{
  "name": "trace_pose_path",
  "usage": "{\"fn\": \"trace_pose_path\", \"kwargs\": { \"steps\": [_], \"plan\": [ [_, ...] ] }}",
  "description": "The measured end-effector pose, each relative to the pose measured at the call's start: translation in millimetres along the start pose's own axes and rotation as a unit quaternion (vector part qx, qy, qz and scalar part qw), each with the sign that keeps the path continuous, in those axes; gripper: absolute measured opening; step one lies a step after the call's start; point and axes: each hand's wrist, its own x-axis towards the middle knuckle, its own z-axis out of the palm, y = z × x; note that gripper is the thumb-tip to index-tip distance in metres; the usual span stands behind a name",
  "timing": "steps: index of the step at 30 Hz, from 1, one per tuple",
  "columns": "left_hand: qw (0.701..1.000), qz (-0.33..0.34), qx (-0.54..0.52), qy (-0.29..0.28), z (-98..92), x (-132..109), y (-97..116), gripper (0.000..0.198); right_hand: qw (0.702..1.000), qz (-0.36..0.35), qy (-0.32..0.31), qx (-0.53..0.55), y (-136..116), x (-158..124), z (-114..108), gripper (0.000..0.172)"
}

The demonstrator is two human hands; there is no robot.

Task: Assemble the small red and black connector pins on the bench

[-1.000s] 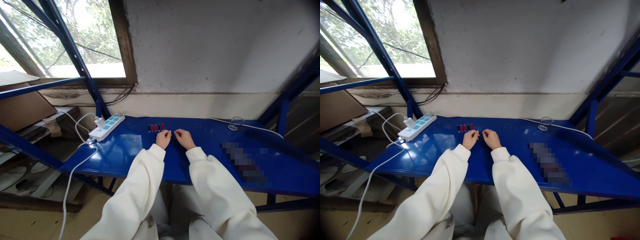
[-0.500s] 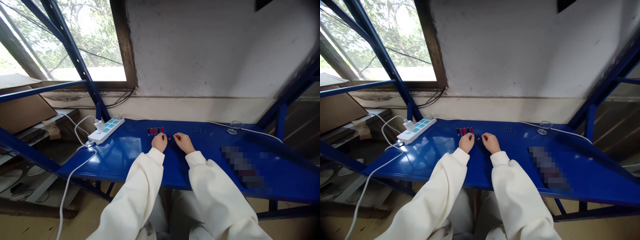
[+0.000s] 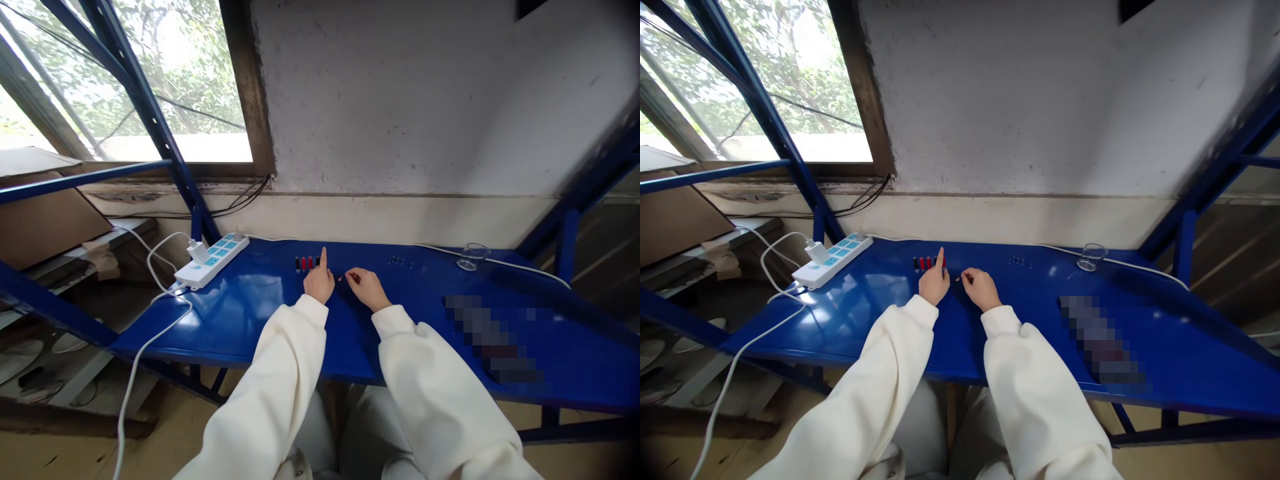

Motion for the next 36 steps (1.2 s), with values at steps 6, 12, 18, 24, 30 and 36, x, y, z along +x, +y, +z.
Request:
{"fn": "trace_pose_path", "kwargs": {
  "steps": [6, 12, 18, 24, 30, 36],
  "plan": [
    [1.0, 0.004, 0.017, 0.0, 4.3, 5, -4, 0.059, 1.0, -0.012, -0.012, 0.005, -3, 0, 2, 0.021],
    [1.0, 0.012, -0.003, 0.025, 3.9, 6, -4, 0.042, 0.999, -0.014, -0.031, 0.006, -4, 0, 4, 0.022],
    [0.979, 0.001, -0.197, 0.048, 6.7, 12, -7, 0.024, 1.0, -0.006, -0.028, -0.006, -4, 0, 4, 0.021],
    [0.866, -0.043, -0.497, -0.004, 2.0, 9, 0, 0.018, 0.997, 0.065, 0.049, -0.006, -8, 1, -1, 0.029],
    [0.796, -0.045, -0.596, -0.099, -5.9, 0, 9, 0.025, 0.988, 0.093, 0.053, 0.11, -11, 0, -2, 0.047],
    [0.795, -0.048, -0.597, -0.099, -6.3, -1, 9, 0.033, 0.974, 0.091, 0.075, 0.193, -11, 1, -1, 0.05]
  ]
}}
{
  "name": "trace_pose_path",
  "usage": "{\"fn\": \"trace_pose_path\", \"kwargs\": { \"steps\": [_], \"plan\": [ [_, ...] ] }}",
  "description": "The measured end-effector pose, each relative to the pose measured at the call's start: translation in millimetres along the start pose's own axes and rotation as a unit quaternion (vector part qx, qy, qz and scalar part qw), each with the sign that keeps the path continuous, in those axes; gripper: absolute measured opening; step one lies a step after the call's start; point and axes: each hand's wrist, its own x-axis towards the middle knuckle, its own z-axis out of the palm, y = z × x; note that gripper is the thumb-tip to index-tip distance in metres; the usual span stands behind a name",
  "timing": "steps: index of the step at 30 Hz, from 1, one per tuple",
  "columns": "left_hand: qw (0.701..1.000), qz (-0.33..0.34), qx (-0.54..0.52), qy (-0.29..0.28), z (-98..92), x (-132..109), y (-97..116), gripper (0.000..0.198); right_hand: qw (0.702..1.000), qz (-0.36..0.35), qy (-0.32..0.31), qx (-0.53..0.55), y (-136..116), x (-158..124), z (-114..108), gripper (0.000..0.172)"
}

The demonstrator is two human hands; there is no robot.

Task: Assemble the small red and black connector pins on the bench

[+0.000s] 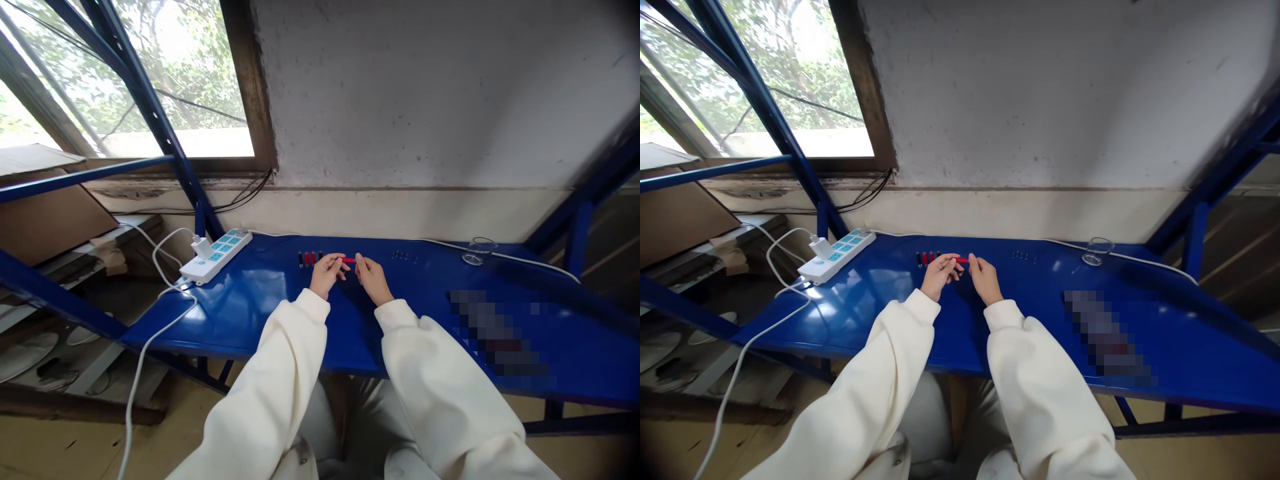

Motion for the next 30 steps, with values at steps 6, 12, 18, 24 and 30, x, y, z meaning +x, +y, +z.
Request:
{"fn": "trace_pose_path", "kwargs": {
  "steps": [6, 12, 18, 24, 30],
  "plan": [
    [0.998, -0.017, -0.001, 0.053, -2.8, 1.8, -0.1, 0.032, 0.987, 0.068, 0.082, 0.119, -2.6, 3.5, -3.5, 0.049],
    [1.0, -0.022, 0.014, 0.006, -1.9, 0.9, -3.9, 0.034, 0.986, 0.078, 0.034, 0.141, -3.4, 5.2, -2.5, 0.042],
    [0.999, -0.031, -0.002, 0.013, -2.7, 1.2, -3.7, 0.034, 0.986, 0.08, -0.083, 0.117, -6.1, 2.3, -0.3, 0.038],
    [0.999, -0.021, -0.021, 0.024, -4.4, 0.9, -3.0, 0.028, 0.981, 0.075, -0.152, 0.1, -7.1, 0.2, -0.3, 0.035],
    [0.998, -0.04, -0.036, 0.018, -3.2, 0.0, -0.3, 0.028, 0.975, 0.076, -0.185, 0.101, -7.9, -0.6, 0.1, 0.035]
  ]
}}
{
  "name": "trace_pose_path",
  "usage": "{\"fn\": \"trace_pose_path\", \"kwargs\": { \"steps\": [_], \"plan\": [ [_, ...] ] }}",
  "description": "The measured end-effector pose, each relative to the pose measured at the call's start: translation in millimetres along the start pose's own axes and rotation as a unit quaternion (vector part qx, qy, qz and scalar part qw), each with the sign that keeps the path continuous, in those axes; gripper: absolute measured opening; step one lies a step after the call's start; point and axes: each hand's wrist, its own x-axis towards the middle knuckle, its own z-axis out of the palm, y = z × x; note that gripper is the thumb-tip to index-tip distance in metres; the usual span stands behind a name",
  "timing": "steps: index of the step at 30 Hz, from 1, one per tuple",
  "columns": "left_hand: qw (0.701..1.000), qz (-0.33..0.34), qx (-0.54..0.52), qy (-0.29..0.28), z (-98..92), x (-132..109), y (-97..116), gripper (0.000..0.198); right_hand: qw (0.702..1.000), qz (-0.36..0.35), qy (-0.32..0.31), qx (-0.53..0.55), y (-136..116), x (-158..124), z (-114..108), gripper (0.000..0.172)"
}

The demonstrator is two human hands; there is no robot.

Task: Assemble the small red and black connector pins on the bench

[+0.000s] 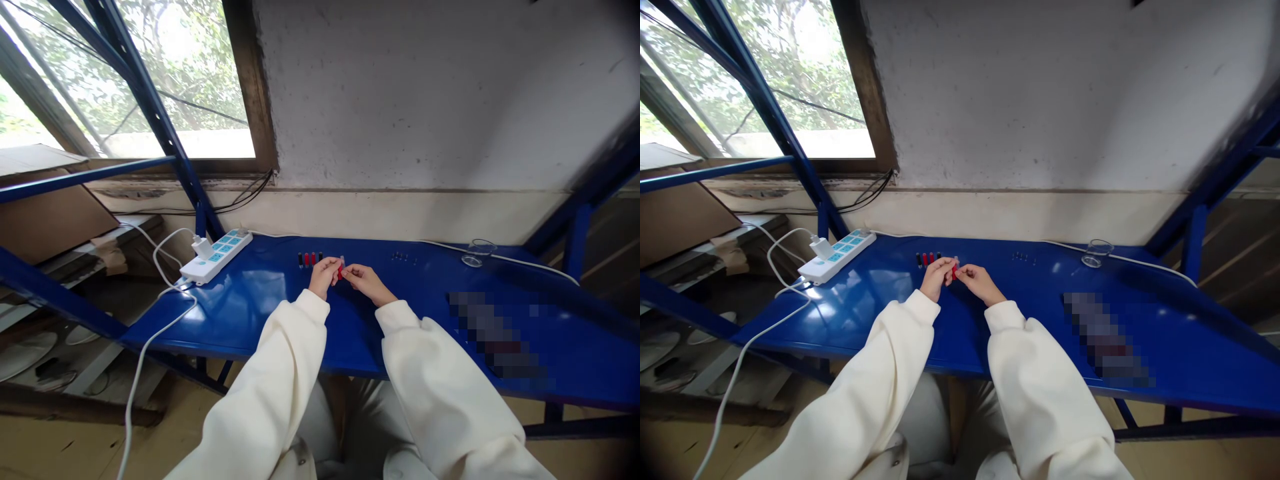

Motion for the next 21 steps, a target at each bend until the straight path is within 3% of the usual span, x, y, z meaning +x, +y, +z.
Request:
{"fn": "trace_pose_path", "kwargs": {
  "steps": [8, 15, 21],
  "plan": [
    [1.0, -0.015, -0.024, 0.0, 0.3, -0.3, 0.6, 0.023, 0.999, -0.018, -0.03, -0.019, 0.9, -1.1, 0.3, 0.036],
    [1.0, 0.008, 0.024, 0.018, 1.5, -3.4, 2.9, 0.019, 0.995, -0.07, -0.064, -0.042, 6.4, 1.1, 0.4, 0.031],
    [0.995, 0.054, 0.074, 0.044, 2.5, -2.1, 1.9, 0.017, 0.987, -0.083, -0.048, -0.129, 8.2, 3.6, 4.2, 0.027]
  ]
}}
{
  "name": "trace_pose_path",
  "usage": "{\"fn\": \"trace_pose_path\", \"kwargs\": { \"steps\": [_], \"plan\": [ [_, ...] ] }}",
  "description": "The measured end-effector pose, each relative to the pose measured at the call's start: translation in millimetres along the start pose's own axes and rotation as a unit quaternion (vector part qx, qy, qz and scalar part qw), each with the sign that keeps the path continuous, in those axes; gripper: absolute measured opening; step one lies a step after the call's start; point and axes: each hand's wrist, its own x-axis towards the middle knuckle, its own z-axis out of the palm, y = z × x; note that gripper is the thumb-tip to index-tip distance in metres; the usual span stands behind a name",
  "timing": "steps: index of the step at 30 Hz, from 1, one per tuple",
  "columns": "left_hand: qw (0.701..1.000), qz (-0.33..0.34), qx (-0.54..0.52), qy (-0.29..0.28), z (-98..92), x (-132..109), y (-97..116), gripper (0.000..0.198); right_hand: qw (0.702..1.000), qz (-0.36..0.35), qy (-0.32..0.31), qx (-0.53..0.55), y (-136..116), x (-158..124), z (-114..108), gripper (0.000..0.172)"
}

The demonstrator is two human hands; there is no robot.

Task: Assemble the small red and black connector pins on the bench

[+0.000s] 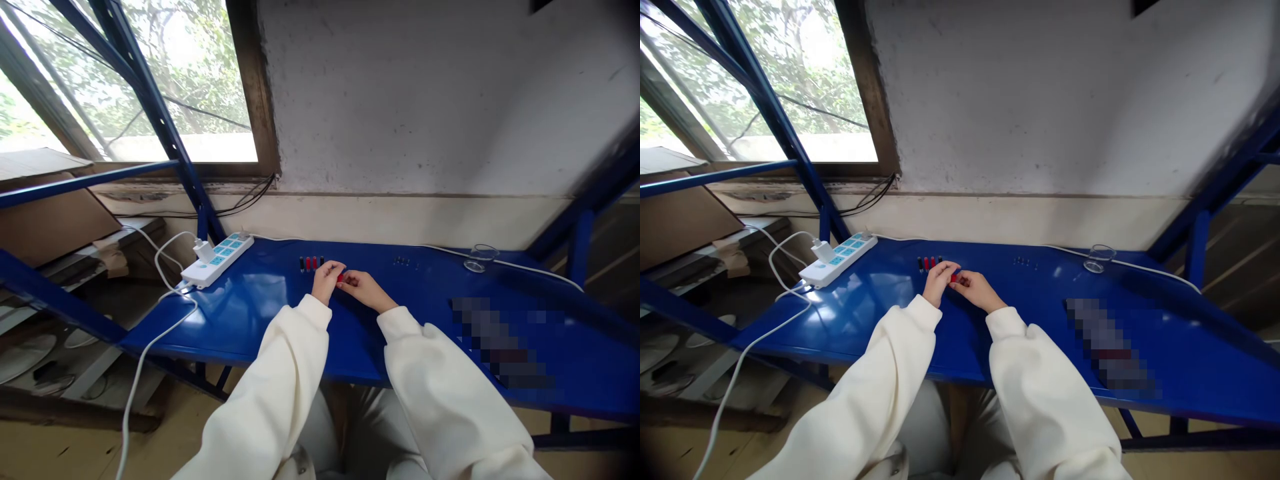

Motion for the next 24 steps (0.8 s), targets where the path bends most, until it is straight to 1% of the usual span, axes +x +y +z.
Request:
{"fn": "trace_pose_path", "kwargs": {
  "steps": [3, 5, 7, 9, 11, 13, 17, 24],
  "plan": [
    [0.998, 0.016, 0.019, 0.053, -0.7, 1, -4, 0.017, 0.997, -0.011, 0.015, -0.078, 3, 9, -5, 0.022],
    [0.995, 0.029, 0.058, 0.076, -1.0, 2, -7, 0.015, 0.991, -0.011, 0.042, -0.127, 10, 21, -15, 0.018],
    [0.99, 0.044, 0.116, 0.062, -0.6, 0, -10, 0.013, 0.978, 0.019, 0.096, -0.183, 20, 34, -29, 0.014],
    [0.98, 0.066, 0.185, 0.034, 1.0, -2, -12, 0.012, 0.96, 0.063, 0.137, -0.235, 32, 47, -44, 0.013],
    [0.963, 0.089, 0.254, 0.009, 3.1, -6, -12, 0.012, 0.946, 0.093, 0.162, -0.266, 44, 57, -55, 0.011],
    [0.946, 0.103, 0.308, -0.012, 5.1, -9, -10, 0.013, 0.935, 0.117, 0.174, -0.286, 54, 64, -62, 0.01],
    [0.928, 0.098, 0.358, -0.031, 6.5, -12, -7, 0.016, 0.923, 0.135, 0.173, -0.315, 66, 72, -65, 0.012],
    [0.919, 0.104, 0.378, -0.042, 6.4, -13, -6, 0.017, 0.917, 0.176, 0.138, -0.33, 77, 80, -64, 0.015]
  ]
}}
